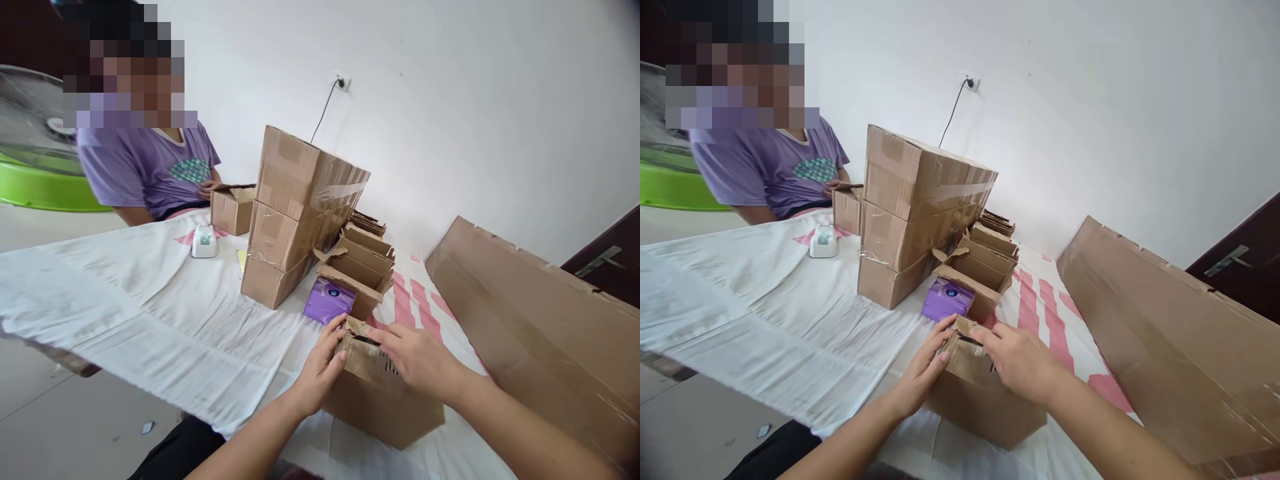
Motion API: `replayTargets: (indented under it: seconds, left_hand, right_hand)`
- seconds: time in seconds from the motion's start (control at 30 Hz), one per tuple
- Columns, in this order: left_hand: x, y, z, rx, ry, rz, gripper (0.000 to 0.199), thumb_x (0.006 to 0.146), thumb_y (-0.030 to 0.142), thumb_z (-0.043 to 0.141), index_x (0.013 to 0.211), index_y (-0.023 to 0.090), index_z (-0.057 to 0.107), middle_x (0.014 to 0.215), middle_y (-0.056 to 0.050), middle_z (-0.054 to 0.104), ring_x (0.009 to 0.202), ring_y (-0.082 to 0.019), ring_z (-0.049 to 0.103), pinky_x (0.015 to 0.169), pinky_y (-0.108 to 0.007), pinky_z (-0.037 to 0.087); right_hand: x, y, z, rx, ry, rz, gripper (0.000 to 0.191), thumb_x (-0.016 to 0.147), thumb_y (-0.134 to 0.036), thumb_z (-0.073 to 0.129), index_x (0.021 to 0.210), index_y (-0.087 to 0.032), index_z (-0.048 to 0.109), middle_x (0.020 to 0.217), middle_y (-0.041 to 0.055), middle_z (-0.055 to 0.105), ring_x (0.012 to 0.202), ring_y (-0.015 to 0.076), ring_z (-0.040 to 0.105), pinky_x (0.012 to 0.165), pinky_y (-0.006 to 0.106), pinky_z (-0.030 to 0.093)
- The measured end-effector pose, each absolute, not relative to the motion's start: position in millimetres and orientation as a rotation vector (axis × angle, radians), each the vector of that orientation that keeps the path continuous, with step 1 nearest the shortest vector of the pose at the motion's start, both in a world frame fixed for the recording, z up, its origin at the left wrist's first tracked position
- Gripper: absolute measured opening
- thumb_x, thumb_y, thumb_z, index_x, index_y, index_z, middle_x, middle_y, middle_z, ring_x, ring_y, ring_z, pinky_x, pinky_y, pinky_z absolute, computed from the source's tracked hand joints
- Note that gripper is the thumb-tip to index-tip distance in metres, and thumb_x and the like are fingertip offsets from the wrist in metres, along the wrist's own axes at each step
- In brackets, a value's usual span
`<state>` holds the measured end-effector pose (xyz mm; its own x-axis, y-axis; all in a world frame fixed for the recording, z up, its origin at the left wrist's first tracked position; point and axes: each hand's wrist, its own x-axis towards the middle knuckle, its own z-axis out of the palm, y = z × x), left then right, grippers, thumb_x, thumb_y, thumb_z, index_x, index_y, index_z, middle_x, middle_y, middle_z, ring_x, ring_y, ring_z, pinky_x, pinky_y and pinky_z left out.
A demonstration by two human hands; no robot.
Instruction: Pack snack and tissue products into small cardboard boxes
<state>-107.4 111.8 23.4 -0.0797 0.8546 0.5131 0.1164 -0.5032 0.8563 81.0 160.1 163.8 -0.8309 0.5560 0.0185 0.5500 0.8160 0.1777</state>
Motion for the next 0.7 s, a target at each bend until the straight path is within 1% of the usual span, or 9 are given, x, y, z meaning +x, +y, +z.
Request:
replayTargets:
  seconds: [0.07, 0.17, 0.3, 0.47, 0.53, 0.63, 0.7]
  left_hand:
    - [-107.3, 112.1, 22.2, 1.623, 1.056, 1.646, 0.041, 0.096, 0.047, 0.039, 0.123, 0.02, 0.054, 0.153, -0.015, 0.033, 0.142, -0.028, 0.031, 0.116, -0.053, 0.026]
    - [-106.8, 112.9, 20.0, 1.64, 1.061, 1.655, 0.041, 0.096, 0.046, 0.038, 0.123, 0.021, 0.054, 0.152, -0.015, 0.034, 0.142, -0.028, 0.031, 0.116, -0.053, 0.026]
    - [-106.0, 113.9, 18.6, 1.657, 1.086, 1.661, 0.038, 0.096, 0.045, 0.039, 0.121, 0.02, 0.056, 0.151, -0.014, 0.036, 0.141, -0.03, 0.033, 0.115, -0.052, 0.028]
    - [-104.9, 115.0, 17.5, 1.679, 1.089, 1.663, 0.039, 0.096, 0.044, 0.038, 0.121, 0.02, 0.055, 0.151, -0.014, 0.036, 0.14, -0.029, 0.034, 0.114, -0.052, 0.029]
    - [-104.4, 114.9, 16.2, 1.687, 1.094, 1.673, 0.039, 0.096, 0.044, 0.037, 0.121, 0.02, 0.055, 0.15, -0.014, 0.037, 0.14, -0.029, 0.034, 0.114, -0.052, 0.029]
    - [-103.4, 114.7, 13.5, 1.717, 1.099, 1.663, 0.039, 0.097, 0.043, 0.036, 0.123, 0.022, 0.055, 0.15, -0.013, 0.037, 0.14, -0.029, 0.034, 0.114, -0.052, 0.029]
    - [-102.5, 114.9, 11.8, 1.741, 1.092, 1.637, 0.039, 0.097, 0.042, 0.035, 0.125, 0.022, 0.054, 0.151, -0.013, 0.036, 0.14, -0.029, 0.033, 0.115, -0.051, 0.029]
  right_hand:
    - [76.9, 160.1, 162.0, 0.902, 2.896, 0.413, 0.047, 0.093, -0.012, 0.039, 0.135, -0.031, 0.048, 0.092, 0.0032, 0.063, 0.068, 0.0135, 0.058, 0.058, 0.025, 0.038]
    - [73.0, 160.7, 165.8, 0.876, 2.792, 0.444, 0.051, 0.09, -0.009, 0.042, 0.136, -0.03, 0.047, 0.088, 0.0027, 0.061, 0.064, 0.0129, 0.056, 0.056, 0.025, 0.033]
    - [64.3, 161.4, 179.8, 0.85, 2.687, 0.354, 0.044, 0.092, -0.015, 0.041, 0.133, -0.027, 0.051, 0.087, 0.004, 0.063, 0.065, 0.0153, 0.057, 0.056, 0.026, 0.033]
    - [53.0, 159.1, 196.7, 0.816, 2.605, 0.302, 0.042, 0.09, -0.014, 0.043, 0.129, -0.027, 0.054, 0.086, 0.0034, 0.065, 0.068, 0.0167, 0.061, 0.056, 0.024, 0.033]
    - [53.0, 157.9, 200.7, 0.815, 2.573, 0.296, 0.039, 0.09, -0.014, 0.044, 0.124, -0.026, 0.057, 0.086, 0.0038, 0.066, 0.069, 0.0174, 0.062, 0.055, 0.024, 0.033]
    - [57.0, 156.3, 204.5, 0.821, 2.556, 0.278, 0.029, 0.092, -0.017, 0.043, 0.109, -0.023, 0.065, 0.083, 0.0041, 0.067, 0.069, 0.0175, 0.063, 0.054, 0.024, 0.032]
    - [60.0, 155.1, 206.4, 0.809, 2.565, 0.284, 0.026, 0.092, -0.018, 0.043, 0.101, -0.022, 0.067, 0.08, 0.0034, 0.067, 0.068, 0.0163, 0.063, 0.053, 0.024, 0.032]
